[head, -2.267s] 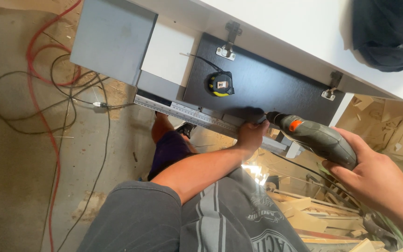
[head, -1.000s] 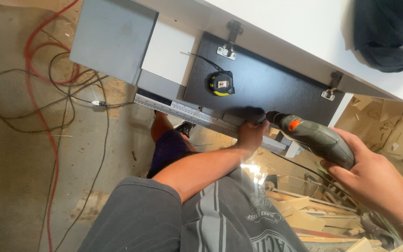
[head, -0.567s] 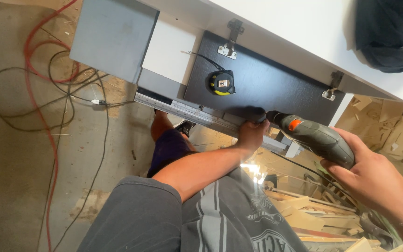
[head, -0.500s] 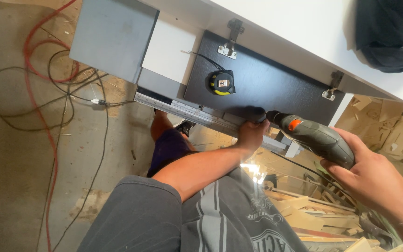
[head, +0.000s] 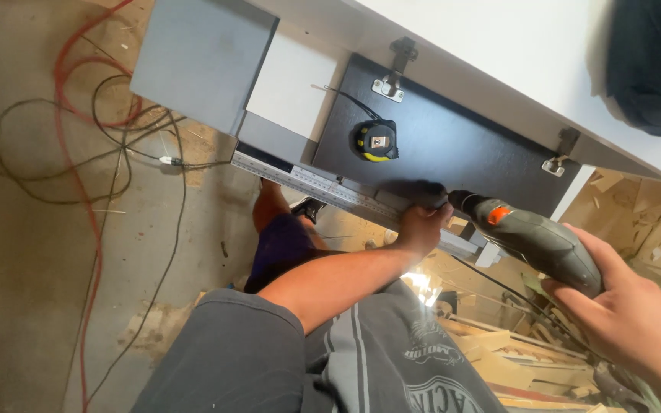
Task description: Preparing a power drill by selecting and installing a bit, then drilling holes into a cabinet panel and beginning the assembly of furniture components.
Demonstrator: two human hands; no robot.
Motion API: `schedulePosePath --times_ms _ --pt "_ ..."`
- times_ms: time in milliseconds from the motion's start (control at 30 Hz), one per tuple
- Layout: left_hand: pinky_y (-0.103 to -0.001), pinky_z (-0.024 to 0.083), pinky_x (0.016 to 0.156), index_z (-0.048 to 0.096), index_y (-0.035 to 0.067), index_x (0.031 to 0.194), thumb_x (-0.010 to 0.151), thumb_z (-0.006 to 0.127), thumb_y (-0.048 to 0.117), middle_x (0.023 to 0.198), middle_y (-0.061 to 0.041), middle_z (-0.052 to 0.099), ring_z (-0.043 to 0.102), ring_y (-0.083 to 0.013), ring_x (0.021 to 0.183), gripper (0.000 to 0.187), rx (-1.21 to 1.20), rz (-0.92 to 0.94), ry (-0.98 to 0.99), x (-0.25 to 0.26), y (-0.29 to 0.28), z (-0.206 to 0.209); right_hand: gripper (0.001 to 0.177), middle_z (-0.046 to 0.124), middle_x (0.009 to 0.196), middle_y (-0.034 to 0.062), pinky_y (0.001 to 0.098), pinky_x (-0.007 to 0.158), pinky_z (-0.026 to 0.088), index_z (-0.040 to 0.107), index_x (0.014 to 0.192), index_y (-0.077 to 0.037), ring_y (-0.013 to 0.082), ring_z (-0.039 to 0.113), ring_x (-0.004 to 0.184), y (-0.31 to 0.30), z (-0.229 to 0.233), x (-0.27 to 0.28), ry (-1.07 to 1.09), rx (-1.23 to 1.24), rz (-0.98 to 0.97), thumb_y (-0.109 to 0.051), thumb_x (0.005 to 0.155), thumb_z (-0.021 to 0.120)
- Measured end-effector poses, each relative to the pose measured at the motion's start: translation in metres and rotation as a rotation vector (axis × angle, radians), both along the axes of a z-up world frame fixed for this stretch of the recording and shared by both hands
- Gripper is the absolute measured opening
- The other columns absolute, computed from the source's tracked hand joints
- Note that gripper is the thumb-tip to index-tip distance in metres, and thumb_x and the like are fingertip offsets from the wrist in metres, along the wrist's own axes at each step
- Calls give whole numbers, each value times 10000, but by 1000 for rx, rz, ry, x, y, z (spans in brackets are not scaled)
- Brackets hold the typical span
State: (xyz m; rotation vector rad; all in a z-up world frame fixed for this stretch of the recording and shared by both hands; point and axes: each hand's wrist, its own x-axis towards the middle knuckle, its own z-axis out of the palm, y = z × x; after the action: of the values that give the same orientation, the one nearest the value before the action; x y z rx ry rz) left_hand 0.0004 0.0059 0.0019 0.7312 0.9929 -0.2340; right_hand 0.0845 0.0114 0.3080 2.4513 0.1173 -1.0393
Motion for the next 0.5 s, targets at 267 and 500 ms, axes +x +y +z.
schedulePosePath --times_ms 267,500 --pt "-363 270 619 290 172 544 898 545 442 525 -4 272 288 -152 552 513 91 -34 -36 -4 16 25 827 597 1367 170 356 941 401 451 1603 -70 287 580 1077 -75 22 7 -119 737 -317 151 820 601" --pt "-242 516 636 700 100 1186 976 586 347 998 -56 789 736 -153 786 343 -72 -443 193 -4 57 90 264 396 446 208 307 343 165 654 1149 28 221 287 350 -204 21 -20 -320 973 -595 -56 899 630"
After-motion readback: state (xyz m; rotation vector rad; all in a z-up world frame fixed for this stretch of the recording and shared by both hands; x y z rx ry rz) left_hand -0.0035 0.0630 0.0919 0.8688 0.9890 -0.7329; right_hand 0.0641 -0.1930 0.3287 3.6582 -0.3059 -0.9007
